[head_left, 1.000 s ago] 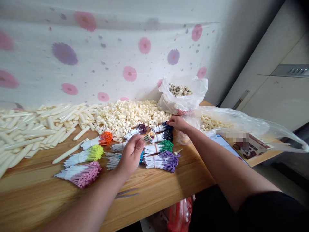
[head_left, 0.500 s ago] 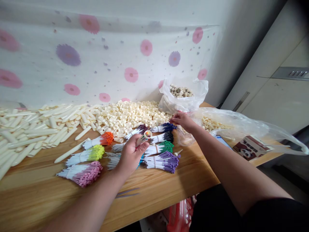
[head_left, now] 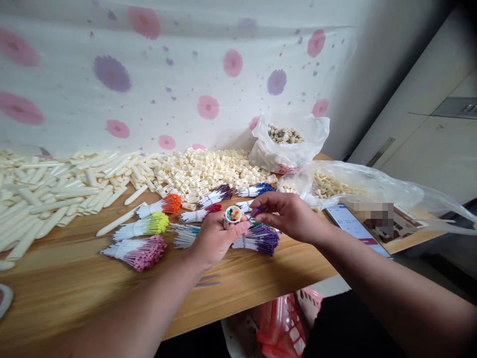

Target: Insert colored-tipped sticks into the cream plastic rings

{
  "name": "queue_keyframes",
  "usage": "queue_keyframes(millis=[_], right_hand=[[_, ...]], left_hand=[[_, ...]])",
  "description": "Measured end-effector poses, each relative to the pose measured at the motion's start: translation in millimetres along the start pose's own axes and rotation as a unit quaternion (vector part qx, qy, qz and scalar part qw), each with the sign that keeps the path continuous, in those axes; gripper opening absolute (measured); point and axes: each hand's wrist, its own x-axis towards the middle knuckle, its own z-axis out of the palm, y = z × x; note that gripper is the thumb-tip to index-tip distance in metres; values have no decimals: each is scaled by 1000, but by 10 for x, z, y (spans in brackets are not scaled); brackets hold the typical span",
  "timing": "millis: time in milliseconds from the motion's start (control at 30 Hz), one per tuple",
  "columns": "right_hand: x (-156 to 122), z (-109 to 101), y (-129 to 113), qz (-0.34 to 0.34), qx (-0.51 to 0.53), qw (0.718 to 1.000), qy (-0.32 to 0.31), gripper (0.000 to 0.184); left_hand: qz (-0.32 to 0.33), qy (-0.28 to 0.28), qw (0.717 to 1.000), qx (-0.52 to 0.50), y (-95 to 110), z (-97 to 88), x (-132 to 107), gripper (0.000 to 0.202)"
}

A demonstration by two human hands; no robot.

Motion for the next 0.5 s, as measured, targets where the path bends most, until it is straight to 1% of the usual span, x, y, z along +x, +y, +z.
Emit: queue_keyframes(millis=[100, 200, 300, 333, 400, 500], right_hand=[[-45, 13, 9, -17, 27, 999, 27, 20], [-85, 37, -17, -37, 2, 998, 50, 20], [-101, 60, -42, -71, -26, 995, 59, 20], [-100, 60, -48, -84, -28, 994, 60, 19], [-95, 44, -58, -110, -18, 993, 44, 13], [-88, -8, -84, -151, -10, 988, -28, 10]], left_hand=[[4, 9, 1000, -22, -2, 2, 0, 15], [5, 12, 1000, -21, -6, 2, 10, 15], [12, 13, 1000, -12, -12, -9, 11, 16], [17, 6, 1000, -9, -17, -17, 8, 17], [21, -28, 999, -14, -31, -33, -2, 18], [16, -97, 994, -49, -57, -47, -17, 18]])
